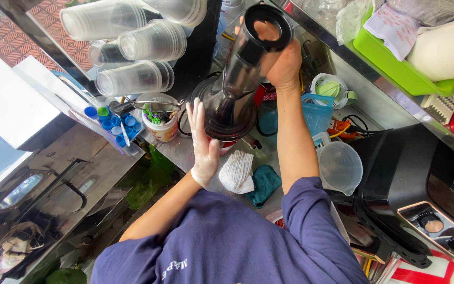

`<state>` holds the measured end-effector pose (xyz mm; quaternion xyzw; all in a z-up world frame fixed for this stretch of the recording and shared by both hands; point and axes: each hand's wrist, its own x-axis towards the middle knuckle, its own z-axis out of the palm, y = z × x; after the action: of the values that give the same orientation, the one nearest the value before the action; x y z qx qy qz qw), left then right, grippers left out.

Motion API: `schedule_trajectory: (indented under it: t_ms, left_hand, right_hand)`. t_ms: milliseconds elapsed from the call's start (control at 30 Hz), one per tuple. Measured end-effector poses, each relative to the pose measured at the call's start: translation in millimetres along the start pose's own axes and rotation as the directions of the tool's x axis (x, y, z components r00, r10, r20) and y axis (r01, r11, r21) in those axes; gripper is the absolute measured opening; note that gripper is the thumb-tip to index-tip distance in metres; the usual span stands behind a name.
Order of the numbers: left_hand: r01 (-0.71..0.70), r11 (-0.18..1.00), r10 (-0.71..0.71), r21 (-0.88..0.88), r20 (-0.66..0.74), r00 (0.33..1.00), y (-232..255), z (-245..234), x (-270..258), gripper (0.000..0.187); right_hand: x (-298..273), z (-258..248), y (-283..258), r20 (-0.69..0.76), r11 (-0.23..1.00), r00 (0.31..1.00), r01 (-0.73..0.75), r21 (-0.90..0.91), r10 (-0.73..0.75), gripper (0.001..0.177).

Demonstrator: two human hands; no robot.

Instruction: The person handles chopped pomegranate seeds in a plastic container, then assembles a blender by attaching the blade and jar to the base. They retrieve a metal scoop from a freezer and return to the counter. The scene shows a small food preparation area with stacked cups and a fruit display nearby.

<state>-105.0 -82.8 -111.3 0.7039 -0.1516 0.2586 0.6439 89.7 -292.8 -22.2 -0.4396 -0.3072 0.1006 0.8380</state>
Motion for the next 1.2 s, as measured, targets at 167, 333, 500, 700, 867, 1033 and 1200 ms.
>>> schedule_trajectory:
  t_ms: [167, 333, 500, 700, 867, 1033, 1200]
  left_hand:
    - [-0.051, 0.984, 0.033, 0.173, 0.104, 0.994, -5, -13, -11, 0.083]
    - [0.017, 0.990, -0.029, 0.137, 0.086, 0.996, -15, -32, -11, 0.083]
    - [0.007, 0.982, -0.028, 0.187, 0.110, 0.994, -23, -43, -6, 0.083]
    - [-0.085, 0.975, 0.056, 0.207, 0.143, 0.988, -26, -50, -2, 0.081]
    - [-0.041, 0.973, 0.008, 0.229, 0.145, 0.989, -27, -52, 20, 0.081]
    - [-0.082, 0.994, 0.075, 0.077, 0.094, 0.993, -34, -32, 46, 0.076]
    - [-0.032, 0.991, 0.014, 0.130, 0.131, 0.991, -35, -21, 48, 0.081]
  right_hand:
    - [-10, 3, 3, -0.098, 0.994, 0.995, -0.025, -0.106, 0.015, 0.064]
    - [-26, 17, 26, -0.283, 0.993, 0.959, -0.052, -0.109, 0.019, 0.081]
    - [-62, 47, 38, -0.091, 0.821, 0.964, 0.160, -0.548, -0.248, 0.100]
    - [-67, 50, 47, -0.303, 0.872, 0.953, -0.176, -0.457, 0.034, 0.100]
    - [-37, 10, 51, 0.054, 0.989, 0.992, -0.117, 0.095, 0.112, 0.089]
    - [-36, -34, 67, 0.034, 0.818, 0.992, -0.081, -0.569, 0.122, 0.083]
    - [-33, -39, 64, 0.066, 0.943, 0.976, -0.182, -0.280, 0.208, 0.094]
